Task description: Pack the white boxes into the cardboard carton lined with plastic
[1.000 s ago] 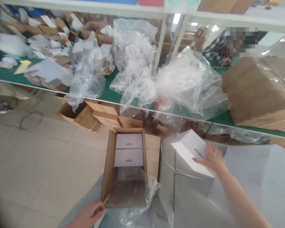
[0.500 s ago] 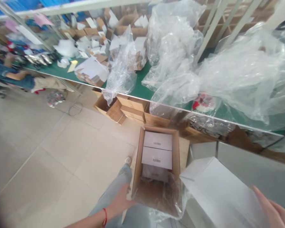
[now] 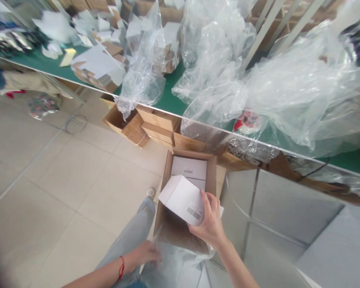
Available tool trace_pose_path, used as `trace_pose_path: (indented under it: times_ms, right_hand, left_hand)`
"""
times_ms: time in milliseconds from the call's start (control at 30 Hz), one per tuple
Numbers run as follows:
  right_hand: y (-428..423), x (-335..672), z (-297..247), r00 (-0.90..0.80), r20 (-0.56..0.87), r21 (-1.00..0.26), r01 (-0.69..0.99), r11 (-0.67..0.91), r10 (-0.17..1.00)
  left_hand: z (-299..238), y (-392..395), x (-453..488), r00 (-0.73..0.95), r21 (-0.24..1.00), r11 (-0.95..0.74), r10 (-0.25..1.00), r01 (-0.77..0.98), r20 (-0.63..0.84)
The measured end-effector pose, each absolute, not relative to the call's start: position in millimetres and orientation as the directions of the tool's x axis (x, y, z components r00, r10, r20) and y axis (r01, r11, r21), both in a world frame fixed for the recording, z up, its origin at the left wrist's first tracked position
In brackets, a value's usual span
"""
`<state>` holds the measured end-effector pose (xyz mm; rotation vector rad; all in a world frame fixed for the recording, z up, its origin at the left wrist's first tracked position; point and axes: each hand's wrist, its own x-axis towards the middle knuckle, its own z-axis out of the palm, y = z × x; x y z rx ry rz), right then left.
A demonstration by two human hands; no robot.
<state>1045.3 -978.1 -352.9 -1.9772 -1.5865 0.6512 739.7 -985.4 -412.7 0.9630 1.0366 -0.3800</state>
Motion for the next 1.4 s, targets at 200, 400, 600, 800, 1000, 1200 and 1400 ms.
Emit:
trace_pose_path:
  times_ms: [200,400,600,800,1000,1200,1400]
  right_hand:
    - [-995,1056,-361,0.137,-0.075,-0.631,0.761,-0.153,0.988]
    - [-1005,1058,-358,0.044,-0.095,-0.528,0.845,-0.088,0.995]
    - [-999,1049,-340,0.053,-0.093,-0.441,0.893,-0.089,0.994]
    - [-993,1066,-327,-0.080,-0.141,-0.485,0.874,0.002,0.987]
    - [-991,1035,-372,-0.180,-0.278,-0.495,0.869,0.020,0.943]
    - [-997,1009,-420,-0.118,-0.390,-0.444,0.893,-0.074,0.913]
    - [-997,1010,-459,-0.143,-0.433,-0.449,0.891,-0.076,0.890]
  left_hand:
    - [-382,-983,741,0.532,0.504,0.519,0.107,0.691,-0.840]
    - [-354,-978,749,0.598,0.536,0.475,0.025,0.698,-0.801]
    - [-346,-979,762,0.659,0.436,0.722,-0.037,0.538,-0.751]
    - [-350,-981,758,0.611,0.375,0.737,-0.063,0.562,-0.789]
    - [-358,-991,753,0.569,0.381,0.676,-0.069,0.631,-0.819]
    - [-372,-997,745,0.588,0.457,0.545,-0.082,0.703,-0.805]
    - [-383,-1006,742,0.512,0.378,0.648,-0.023,0.662,-0.858]
